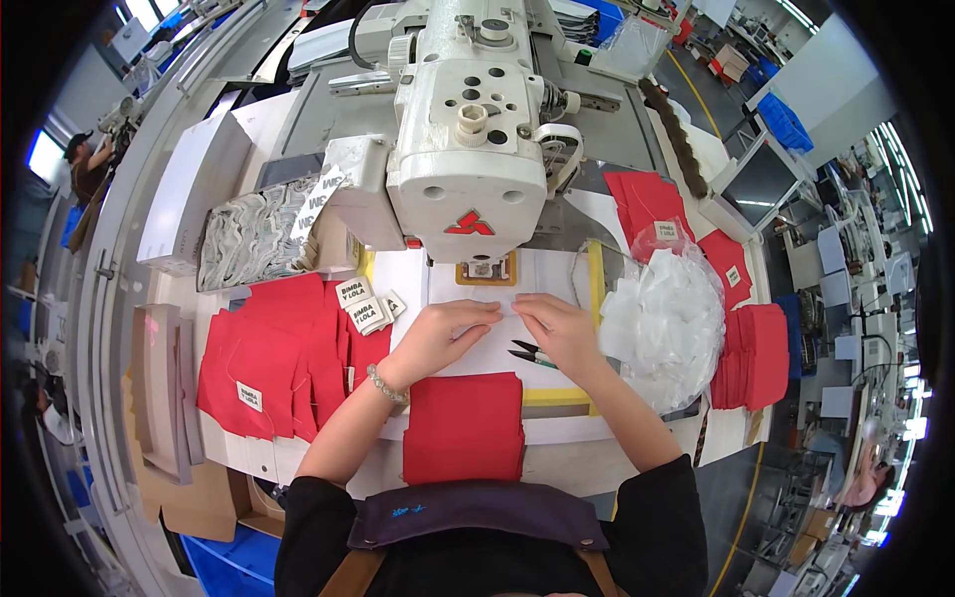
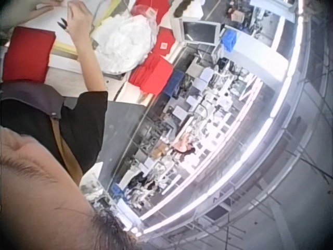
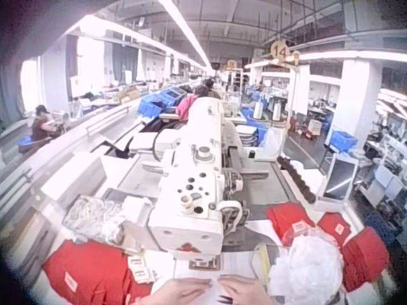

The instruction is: The person sews white labels onto red fabric pieces using a sewing machine. They place each piece under the needle, guide it through, and then cut the thread with scissors. The finished pieces are stacked on the table.

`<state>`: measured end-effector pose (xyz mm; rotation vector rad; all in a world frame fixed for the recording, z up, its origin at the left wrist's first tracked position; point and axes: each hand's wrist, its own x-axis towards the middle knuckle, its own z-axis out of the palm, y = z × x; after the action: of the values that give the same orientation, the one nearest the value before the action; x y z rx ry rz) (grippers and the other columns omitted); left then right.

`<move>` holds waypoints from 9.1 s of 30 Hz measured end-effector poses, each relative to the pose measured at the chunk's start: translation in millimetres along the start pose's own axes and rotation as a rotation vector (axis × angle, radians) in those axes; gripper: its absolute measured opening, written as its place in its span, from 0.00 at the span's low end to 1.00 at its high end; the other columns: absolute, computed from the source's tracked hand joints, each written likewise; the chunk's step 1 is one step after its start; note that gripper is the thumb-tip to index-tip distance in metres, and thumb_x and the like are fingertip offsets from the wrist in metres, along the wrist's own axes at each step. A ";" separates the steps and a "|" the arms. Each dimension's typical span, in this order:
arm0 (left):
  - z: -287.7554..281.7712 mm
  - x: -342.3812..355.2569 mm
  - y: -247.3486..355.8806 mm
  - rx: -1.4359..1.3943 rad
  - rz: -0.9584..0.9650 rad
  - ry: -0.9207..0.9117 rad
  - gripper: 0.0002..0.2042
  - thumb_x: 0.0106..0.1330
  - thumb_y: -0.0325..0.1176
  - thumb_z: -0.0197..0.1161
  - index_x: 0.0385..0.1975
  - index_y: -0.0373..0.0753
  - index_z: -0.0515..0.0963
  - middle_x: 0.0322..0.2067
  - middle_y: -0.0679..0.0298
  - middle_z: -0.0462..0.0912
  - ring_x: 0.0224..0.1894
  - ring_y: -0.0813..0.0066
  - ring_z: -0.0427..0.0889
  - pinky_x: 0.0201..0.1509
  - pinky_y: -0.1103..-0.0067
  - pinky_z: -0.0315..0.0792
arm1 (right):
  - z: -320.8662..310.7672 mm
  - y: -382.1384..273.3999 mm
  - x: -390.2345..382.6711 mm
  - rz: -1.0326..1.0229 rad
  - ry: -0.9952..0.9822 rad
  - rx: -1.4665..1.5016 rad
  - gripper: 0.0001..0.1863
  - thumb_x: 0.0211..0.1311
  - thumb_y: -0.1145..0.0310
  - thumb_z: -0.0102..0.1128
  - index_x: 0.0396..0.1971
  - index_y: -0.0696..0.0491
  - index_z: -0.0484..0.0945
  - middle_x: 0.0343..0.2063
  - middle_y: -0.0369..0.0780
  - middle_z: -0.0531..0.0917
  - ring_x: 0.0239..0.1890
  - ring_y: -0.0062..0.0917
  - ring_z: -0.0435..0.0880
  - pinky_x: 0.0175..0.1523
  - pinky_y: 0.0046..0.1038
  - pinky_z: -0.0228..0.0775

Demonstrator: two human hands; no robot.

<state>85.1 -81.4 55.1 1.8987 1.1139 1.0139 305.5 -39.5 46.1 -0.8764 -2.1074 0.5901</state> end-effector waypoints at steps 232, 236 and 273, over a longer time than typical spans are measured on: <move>-28.7 -28.4 -21.7 0.763 -0.186 0.157 0.17 0.54 0.37 0.71 0.44 0.46 0.80 0.41 0.63 0.73 0.48 0.63 0.69 0.53 0.63 0.56 | -3.4 33.7 -3.3 -0.164 -0.085 -0.515 0.17 0.45 0.77 0.63 0.38 0.44 0.81 0.42 0.25 0.80 0.46 0.21 0.76 0.47 0.34 0.53; -28.2 -28.7 -18.5 0.756 -0.178 0.184 0.17 0.54 0.37 0.71 0.44 0.46 0.80 0.40 0.64 0.73 0.48 0.64 0.69 0.52 0.64 0.55 | -3.5 34.8 -3.3 -0.147 -0.078 -0.489 0.17 0.46 0.78 0.62 0.37 0.44 0.81 0.41 0.26 0.81 0.45 0.21 0.77 0.46 0.34 0.52; -29.4 -31.6 -22.9 0.918 -0.061 0.119 0.13 0.58 0.38 0.68 0.42 0.45 0.81 0.38 0.67 0.73 0.47 0.67 0.70 0.56 0.64 0.58 | -10.3 17.9 -5.6 -0.080 -0.183 -0.514 0.19 0.47 0.79 0.58 0.40 0.46 0.81 0.45 0.28 0.82 0.46 0.23 0.76 0.48 0.36 0.50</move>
<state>40.9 -96.1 40.1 2.4763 1.9138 0.6114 323.3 -30.7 38.1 -1.0375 -2.5003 0.0796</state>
